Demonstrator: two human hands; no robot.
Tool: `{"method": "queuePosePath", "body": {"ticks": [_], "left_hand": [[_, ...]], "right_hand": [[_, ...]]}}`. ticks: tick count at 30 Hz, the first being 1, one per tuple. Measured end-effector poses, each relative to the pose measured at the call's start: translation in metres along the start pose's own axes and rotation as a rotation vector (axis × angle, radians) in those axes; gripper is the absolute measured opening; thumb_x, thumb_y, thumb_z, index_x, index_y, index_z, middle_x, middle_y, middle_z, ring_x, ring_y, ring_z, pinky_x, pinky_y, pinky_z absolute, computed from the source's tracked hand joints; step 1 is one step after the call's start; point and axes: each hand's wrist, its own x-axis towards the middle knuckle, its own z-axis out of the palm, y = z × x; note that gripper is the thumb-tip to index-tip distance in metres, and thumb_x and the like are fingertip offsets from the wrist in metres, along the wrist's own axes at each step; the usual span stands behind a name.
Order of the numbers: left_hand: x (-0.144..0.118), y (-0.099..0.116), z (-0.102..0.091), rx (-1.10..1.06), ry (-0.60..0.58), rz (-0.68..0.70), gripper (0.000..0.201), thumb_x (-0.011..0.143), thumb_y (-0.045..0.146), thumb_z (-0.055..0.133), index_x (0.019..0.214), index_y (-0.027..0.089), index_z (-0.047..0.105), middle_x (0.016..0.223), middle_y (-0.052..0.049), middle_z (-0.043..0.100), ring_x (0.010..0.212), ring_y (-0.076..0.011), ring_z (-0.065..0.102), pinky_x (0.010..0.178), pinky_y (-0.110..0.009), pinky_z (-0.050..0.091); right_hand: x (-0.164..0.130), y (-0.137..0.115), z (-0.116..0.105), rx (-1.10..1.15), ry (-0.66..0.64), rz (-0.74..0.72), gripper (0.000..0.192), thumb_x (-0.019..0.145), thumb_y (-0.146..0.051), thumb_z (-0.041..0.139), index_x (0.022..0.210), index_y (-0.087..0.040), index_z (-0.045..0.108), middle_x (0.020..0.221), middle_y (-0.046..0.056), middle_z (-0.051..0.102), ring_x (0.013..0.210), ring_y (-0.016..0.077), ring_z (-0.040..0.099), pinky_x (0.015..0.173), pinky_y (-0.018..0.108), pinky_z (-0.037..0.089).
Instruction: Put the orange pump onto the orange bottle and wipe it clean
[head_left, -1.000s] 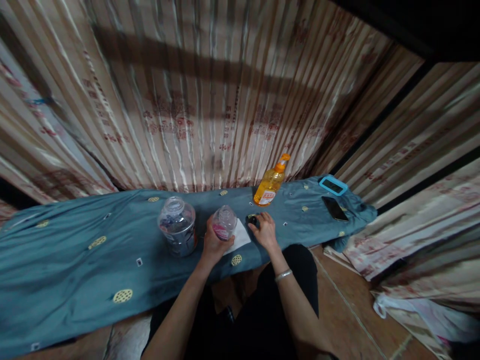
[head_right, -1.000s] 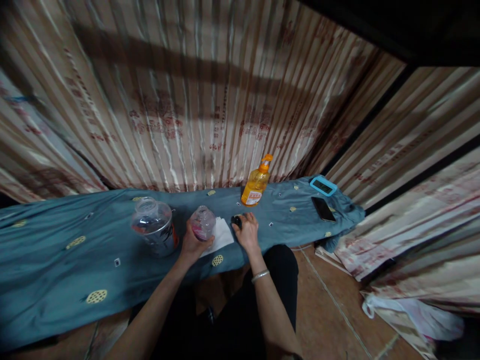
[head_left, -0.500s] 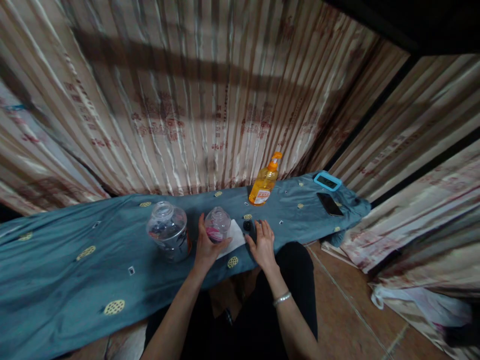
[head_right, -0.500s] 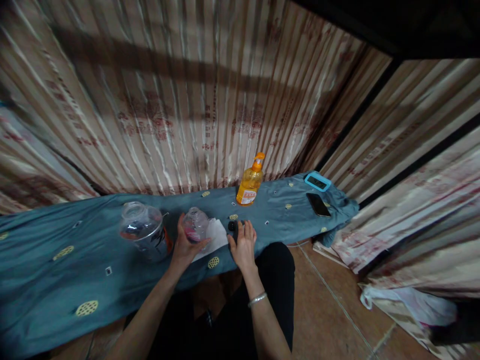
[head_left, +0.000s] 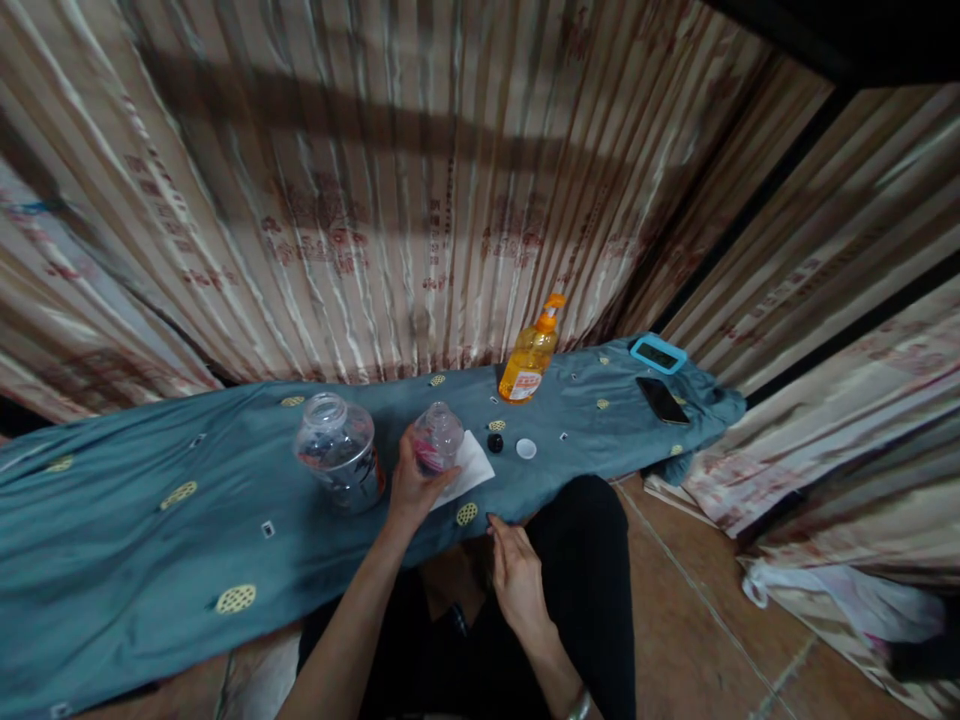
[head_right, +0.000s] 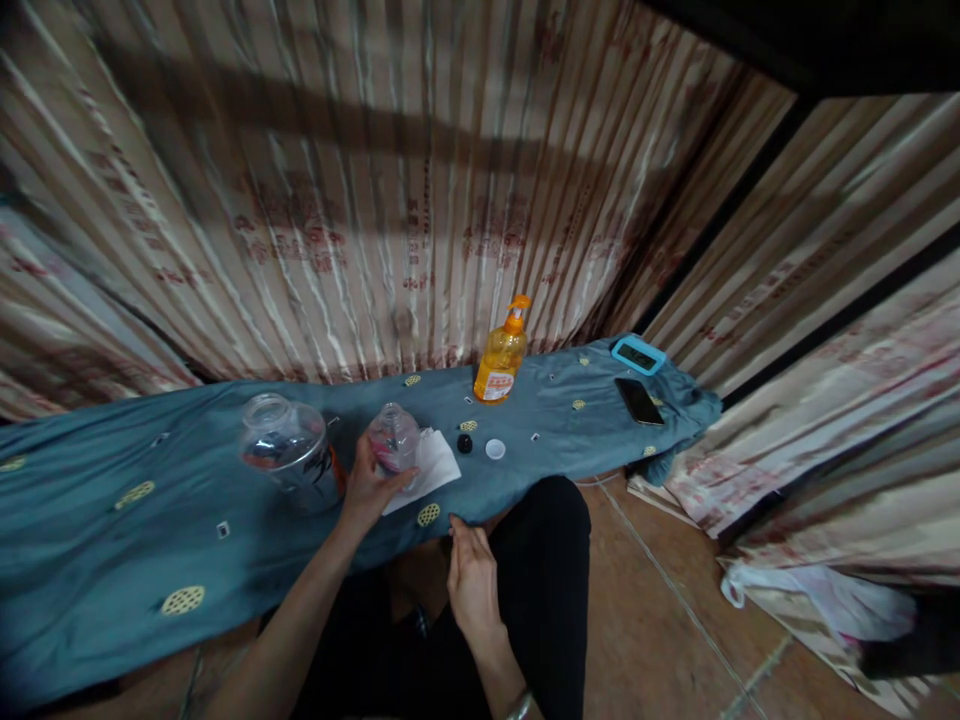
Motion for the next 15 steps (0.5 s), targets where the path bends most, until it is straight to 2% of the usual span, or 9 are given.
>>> {"method": "queuePosePath", "body": {"ticks": [3, 7, 12, 15], "left_hand": [[-0.001, 0.002, -0.001, -0.092, -0.048, -0.019, 0.107, 0.061, 0.045, 0.099, 0.152, 0.024, 0.047, 0.152, -0.016, 0.067, 0.139, -0.0363, 0.068, 0.123, -0.053, 0.051], [-0.001, 0.0, 0.001, -0.123, -0.052, 0.007, 0.118, 0.058, 0.045, 0.102, 0.158, 0.024, 0.041, 0.162, -0.019, 0.059, 0.152, -0.0385, 0.057, 0.131, -0.055, 0.042], [-0.004, 0.001, 0.002, -0.091, -0.036, 0.008, 0.127, 0.058, 0.046, 0.102, 0.163, 0.022, 0.036, 0.172, -0.023, 0.045, 0.162, -0.0403, 0.044, 0.136, -0.056, 0.035], [-0.025, 0.002, -0.011, -0.017, -0.007, 0.021, 0.122, 0.06, 0.045, 0.102, 0.163, 0.022, 0.04, 0.173, -0.023, 0.044, 0.164, -0.0417, 0.042, 0.137, -0.059, 0.033]], "right_hand": [[-0.001, 0.0, 0.0, 0.03, -0.026, 0.025, 0.049, 0.119, -0.037, 0.028, 0.118, -0.015, 0.071, 0.082, 0.002, 0.078, 0.072, 0.0145, 0.079, 0.068, 0.029, 0.068], [-0.002, 0.003, 0.004, 0.045, -0.072, 0.07, 0.057, 0.118, -0.048, 0.028, 0.11, -0.016, 0.074, 0.078, 0.002, 0.079, 0.067, 0.0145, 0.079, 0.064, 0.029, 0.067], [-0.011, 0.003, 0.01, 0.064, -0.141, 0.125, 0.064, 0.116, -0.059, 0.03, 0.111, -0.016, 0.076, 0.097, 0.009, 0.087, 0.083, 0.0194, 0.085, 0.075, 0.036, 0.072], [-0.014, 0.003, 0.012, 0.079, -0.168, 0.148, 0.068, 0.115, -0.062, 0.027, 0.112, -0.015, 0.077, 0.1, 0.011, 0.088, 0.088, 0.0211, 0.086, 0.077, 0.038, 0.072]]}}
